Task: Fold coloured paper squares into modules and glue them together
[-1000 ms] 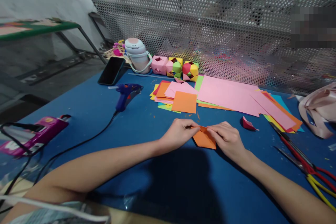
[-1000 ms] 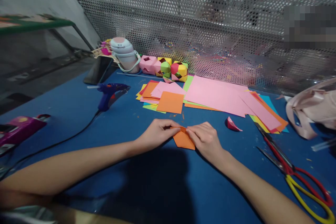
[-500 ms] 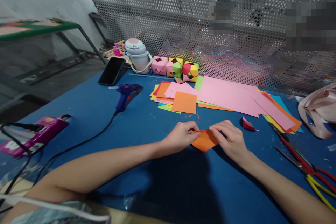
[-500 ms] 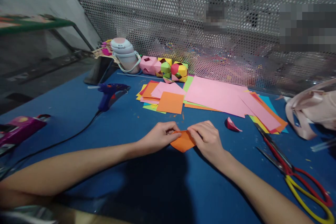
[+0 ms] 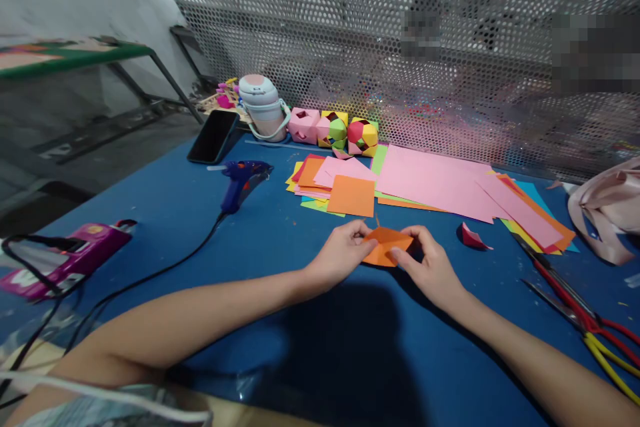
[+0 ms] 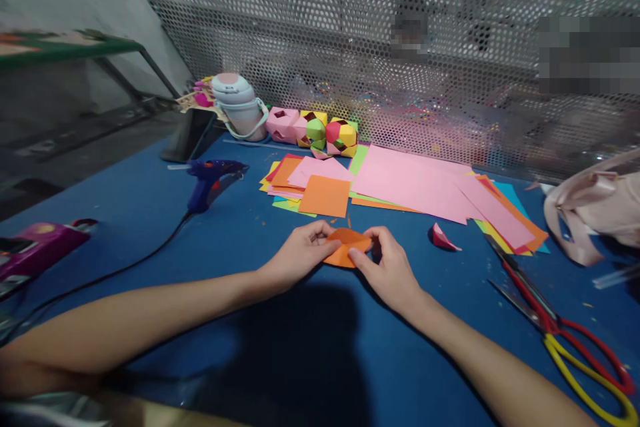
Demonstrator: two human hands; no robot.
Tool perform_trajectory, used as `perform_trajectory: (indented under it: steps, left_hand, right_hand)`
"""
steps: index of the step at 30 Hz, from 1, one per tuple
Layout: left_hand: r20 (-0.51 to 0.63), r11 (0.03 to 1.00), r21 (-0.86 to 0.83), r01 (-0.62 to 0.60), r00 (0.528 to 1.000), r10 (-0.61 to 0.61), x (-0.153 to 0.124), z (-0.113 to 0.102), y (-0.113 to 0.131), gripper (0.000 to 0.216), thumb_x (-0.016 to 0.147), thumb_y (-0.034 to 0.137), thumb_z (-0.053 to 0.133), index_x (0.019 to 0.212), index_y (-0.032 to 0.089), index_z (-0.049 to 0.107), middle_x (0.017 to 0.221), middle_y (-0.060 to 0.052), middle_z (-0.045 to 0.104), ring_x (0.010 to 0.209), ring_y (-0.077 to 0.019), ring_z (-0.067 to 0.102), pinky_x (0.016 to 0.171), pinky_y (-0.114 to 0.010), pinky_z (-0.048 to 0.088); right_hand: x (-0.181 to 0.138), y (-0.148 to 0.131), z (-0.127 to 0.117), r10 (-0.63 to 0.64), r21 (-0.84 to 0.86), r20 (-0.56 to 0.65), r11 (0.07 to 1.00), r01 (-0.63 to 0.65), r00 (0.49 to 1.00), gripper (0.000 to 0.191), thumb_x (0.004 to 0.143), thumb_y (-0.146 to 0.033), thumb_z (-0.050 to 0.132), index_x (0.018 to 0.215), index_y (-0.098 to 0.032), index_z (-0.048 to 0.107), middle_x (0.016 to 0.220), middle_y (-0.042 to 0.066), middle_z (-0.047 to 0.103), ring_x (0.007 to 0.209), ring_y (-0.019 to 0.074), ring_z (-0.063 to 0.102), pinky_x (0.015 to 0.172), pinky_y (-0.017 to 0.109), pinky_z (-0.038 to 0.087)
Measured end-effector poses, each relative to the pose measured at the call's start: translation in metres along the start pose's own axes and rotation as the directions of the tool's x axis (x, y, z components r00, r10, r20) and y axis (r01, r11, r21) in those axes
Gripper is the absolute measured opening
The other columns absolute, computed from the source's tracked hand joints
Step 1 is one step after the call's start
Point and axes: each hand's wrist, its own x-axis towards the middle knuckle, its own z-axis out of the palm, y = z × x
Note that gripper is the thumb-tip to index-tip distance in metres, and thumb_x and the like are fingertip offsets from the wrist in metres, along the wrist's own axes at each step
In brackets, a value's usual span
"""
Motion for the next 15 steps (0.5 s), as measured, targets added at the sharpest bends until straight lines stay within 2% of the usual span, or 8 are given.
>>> perform_trajectory:
  steps: [4,7,11,15]
  left_hand:
    - [-0.014,0.999,0.042,0.03,0.999,-0.029,-0.0031,0.0043,0.0005,0.012,0.067,0.018,0.058,0.065,0.017,0.045,0.053,0.008,0.044,0.047,-0.0061,0.04,0.045,-0.017,0.029]
    - [-0.01,0.996,0.052,0.067,0.998,-0.066,-0.0063,0.008,0.0025,0.015,0.067,0.016,0.056,0.063,0.017,0.042,0.051,0.009,0.042,0.047,-0.0058,0.037,0.044,-0.017,0.027]
    - [-0.017,0.998,0.033,0.051,0.999,-0.051,-0.0082,0.01,0.0049,0.017,0.067,0.018,0.057,0.061,0.017,0.041,0.051,0.009,0.039,0.048,-0.0059,0.036,0.046,-0.017,0.028]
    - [0.048,1.0,-0.013,-0.008,0.999,0.008,-0.0079,0.0093,0.001,0.008,0.069,0.02,0.055,0.069,0.015,0.048,0.062,0.006,0.047,0.057,-0.0077,0.043,0.053,-0.019,0.034]
  right_hand:
    - [-0.0002,0.001,0.0062,-0.003,0.005,-0.051,1.0,0.003,0.999,0.006,0.081,-0.023,0.052,0.08,-0.02,0.047,0.073,0.0,0.053,0.066,0.0142,0.051,0.061,0.027,0.043]
    - [-0.0008,0.0018,0.0083,-0.082,0.038,-0.073,0.996,0.085,0.994,0.01,0.081,-0.015,0.049,0.074,-0.021,0.044,0.071,-0.001,0.049,0.065,0.0131,0.048,0.061,0.026,0.041]
    - [-0.0036,0.0029,0.0099,-0.256,0.039,-0.084,0.965,0.26,0.963,0.014,0.078,-0.007,0.047,0.078,-0.021,0.047,0.078,0.002,0.051,0.073,0.015,0.051,0.066,0.029,0.043]
    - [-0.0062,0.0031,0.0098,-0.351,0.014,-0.052,0.936,0.352,0.935,0.019,0.077,-0.005,0.046,0.087,-0.021,0.049,0.09,0.006,0.053,0.087,0.0184,0.053,0.076,0.034,0.045]
